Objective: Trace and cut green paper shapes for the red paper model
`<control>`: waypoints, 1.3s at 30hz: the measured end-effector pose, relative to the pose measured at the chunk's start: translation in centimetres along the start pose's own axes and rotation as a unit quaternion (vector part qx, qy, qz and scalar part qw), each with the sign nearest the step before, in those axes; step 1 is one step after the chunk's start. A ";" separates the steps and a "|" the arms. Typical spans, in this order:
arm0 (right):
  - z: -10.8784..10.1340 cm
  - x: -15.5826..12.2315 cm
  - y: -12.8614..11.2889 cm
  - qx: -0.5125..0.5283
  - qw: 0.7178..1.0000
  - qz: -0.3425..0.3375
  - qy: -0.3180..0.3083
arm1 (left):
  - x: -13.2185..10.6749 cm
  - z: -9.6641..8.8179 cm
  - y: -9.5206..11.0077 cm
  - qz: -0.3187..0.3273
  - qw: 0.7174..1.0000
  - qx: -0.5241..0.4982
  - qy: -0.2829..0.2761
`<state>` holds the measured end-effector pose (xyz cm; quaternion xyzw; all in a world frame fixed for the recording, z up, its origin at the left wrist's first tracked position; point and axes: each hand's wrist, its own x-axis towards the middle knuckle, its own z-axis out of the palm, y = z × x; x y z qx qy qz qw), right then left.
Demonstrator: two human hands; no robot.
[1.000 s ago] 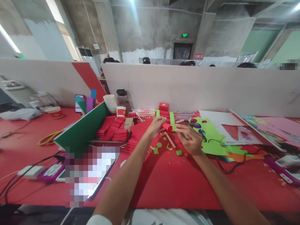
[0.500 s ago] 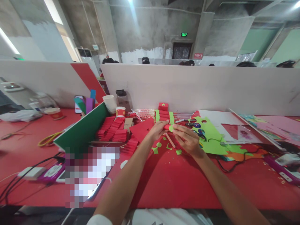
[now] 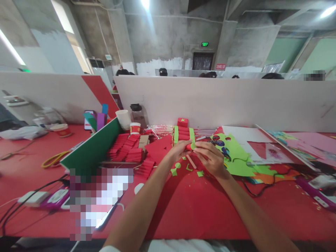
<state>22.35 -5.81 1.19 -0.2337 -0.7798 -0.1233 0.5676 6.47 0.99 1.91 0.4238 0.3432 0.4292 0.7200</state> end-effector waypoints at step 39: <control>-0.1 0.6 2.2 0.142 0.928 0.344 -0.007 | -2.3 -2.0 3.4 0.249 0.885 0.381 -0.096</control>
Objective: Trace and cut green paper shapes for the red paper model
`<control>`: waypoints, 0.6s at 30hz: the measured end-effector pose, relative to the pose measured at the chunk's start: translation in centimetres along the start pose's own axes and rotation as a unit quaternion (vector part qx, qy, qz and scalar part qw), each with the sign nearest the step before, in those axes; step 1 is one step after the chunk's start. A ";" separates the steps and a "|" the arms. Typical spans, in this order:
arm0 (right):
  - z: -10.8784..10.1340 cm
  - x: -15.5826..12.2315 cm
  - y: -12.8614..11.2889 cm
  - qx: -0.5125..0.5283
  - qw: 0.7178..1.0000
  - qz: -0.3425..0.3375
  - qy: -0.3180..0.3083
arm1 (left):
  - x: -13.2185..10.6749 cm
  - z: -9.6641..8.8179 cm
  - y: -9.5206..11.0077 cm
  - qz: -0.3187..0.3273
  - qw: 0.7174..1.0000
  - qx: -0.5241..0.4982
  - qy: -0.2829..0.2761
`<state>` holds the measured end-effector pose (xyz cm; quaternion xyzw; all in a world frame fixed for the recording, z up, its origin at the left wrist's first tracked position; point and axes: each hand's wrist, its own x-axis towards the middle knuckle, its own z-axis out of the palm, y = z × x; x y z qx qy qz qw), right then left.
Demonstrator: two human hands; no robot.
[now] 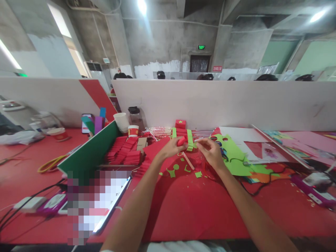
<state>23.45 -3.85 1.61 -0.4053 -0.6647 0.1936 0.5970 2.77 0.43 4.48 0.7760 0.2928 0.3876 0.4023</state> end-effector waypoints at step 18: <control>1.7 -1.3 1.8 -0.273 0.931 0.057 -0.236 | 0.5 -0.7 -0.4 -0.014 0.994 0.095 -0.061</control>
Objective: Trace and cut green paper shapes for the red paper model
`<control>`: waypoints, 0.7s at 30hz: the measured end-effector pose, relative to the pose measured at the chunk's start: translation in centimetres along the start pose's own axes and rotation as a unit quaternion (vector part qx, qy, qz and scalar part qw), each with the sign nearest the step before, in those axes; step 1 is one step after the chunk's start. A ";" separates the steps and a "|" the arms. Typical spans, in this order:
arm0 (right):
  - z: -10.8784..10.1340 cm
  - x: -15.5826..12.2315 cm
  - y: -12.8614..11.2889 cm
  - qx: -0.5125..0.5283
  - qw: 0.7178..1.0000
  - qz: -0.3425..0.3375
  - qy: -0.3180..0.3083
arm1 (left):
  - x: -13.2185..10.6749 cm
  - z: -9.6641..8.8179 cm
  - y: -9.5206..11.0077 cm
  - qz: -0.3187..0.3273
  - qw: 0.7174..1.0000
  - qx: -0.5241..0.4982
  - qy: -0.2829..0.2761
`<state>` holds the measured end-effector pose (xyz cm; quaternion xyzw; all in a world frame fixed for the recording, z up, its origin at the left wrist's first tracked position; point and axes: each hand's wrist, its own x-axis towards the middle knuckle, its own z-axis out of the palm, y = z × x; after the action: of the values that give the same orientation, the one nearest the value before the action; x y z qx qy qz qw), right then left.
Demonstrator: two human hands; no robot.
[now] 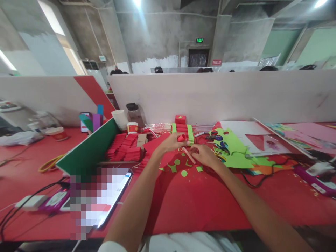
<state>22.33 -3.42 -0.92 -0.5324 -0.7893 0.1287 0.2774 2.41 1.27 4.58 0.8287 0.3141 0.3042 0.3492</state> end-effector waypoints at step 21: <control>-5.0 -0.7 5.5 -0.239 0.957 0.145 -0.076 | 0.1 -0.4 -3.0 -0.009 0.930 0.347 -0.123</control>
<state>29.64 -2.32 0.13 -0.6809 -0.7297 0.0150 0.0598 1.28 3.18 2.52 0.9264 0.3617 0.0688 0.0786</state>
